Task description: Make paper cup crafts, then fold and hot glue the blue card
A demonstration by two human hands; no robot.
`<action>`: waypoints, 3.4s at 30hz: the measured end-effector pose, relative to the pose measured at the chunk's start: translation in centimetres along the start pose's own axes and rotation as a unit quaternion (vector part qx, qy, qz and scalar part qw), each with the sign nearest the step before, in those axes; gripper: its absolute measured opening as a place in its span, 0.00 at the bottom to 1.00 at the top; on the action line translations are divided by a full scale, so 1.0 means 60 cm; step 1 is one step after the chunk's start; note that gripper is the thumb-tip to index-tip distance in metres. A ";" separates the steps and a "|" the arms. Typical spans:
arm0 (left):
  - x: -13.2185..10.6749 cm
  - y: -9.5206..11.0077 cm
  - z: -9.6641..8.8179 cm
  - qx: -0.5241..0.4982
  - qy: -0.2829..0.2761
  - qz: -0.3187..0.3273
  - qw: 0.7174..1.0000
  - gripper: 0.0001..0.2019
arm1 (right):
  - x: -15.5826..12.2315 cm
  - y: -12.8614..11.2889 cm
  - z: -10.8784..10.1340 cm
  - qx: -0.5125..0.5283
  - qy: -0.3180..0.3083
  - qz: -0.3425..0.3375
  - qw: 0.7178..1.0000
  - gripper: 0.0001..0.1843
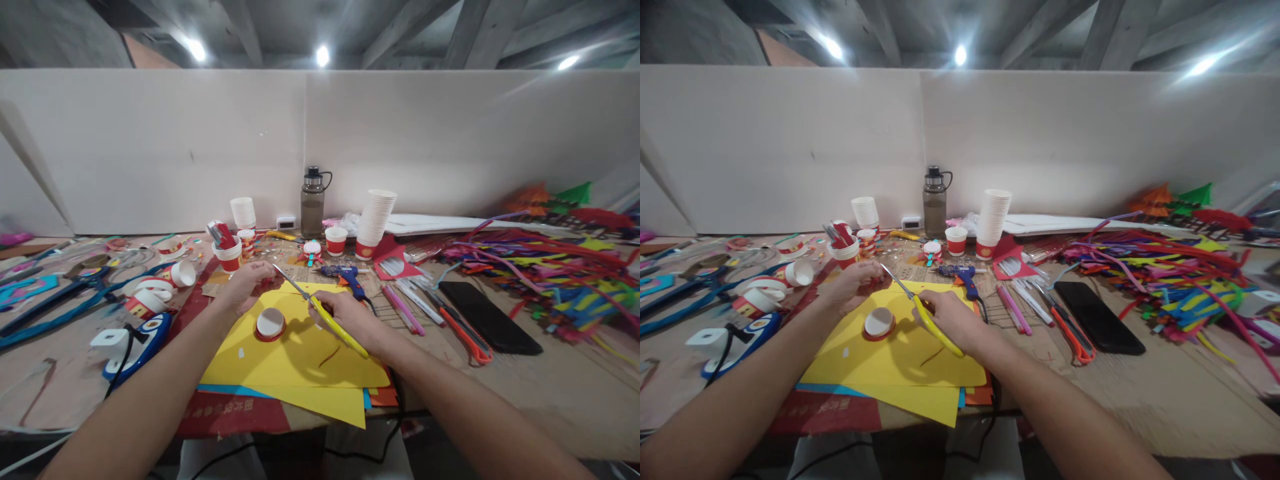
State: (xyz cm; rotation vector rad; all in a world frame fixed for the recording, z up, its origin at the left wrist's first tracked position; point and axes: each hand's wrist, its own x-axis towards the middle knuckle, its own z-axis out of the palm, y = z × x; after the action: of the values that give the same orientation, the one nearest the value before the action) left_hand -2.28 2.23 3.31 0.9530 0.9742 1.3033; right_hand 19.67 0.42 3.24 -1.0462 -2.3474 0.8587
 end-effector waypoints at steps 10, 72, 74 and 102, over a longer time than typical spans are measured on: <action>0.007 -0.001 -0.010 -0.004 0.053 -0.012 0.999 0.07 | 0.012 0.016 0.003 -0.090 0.025 0.075 0.993 0.13; -0.008 0.031 -0.049 0.679 -0.195 -0.017 0.708 0.06 | 0.067 -0.018 0.038 -0.201 -0.074 0.081 0.973 0.07; -0.008 0.029 -0.047 0.688 -0.205 -0.017 0.696 0.06 | 0.066 -0.026 0.037 -0.223 -0.074 0.087 0.968 0.08; -0.022 0.039 -0.050 0.483 -0.230 -0.207 0.819 0.25 | 0.066 -0.032 0.087 -0.163 0.014 0.061 0.985 0.07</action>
State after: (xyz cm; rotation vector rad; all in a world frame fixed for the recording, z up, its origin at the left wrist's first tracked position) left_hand -5.90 1.05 4.64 1.6017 1.3631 0.0983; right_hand 13.13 0.60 1.33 -1.3337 -2.4739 0.5035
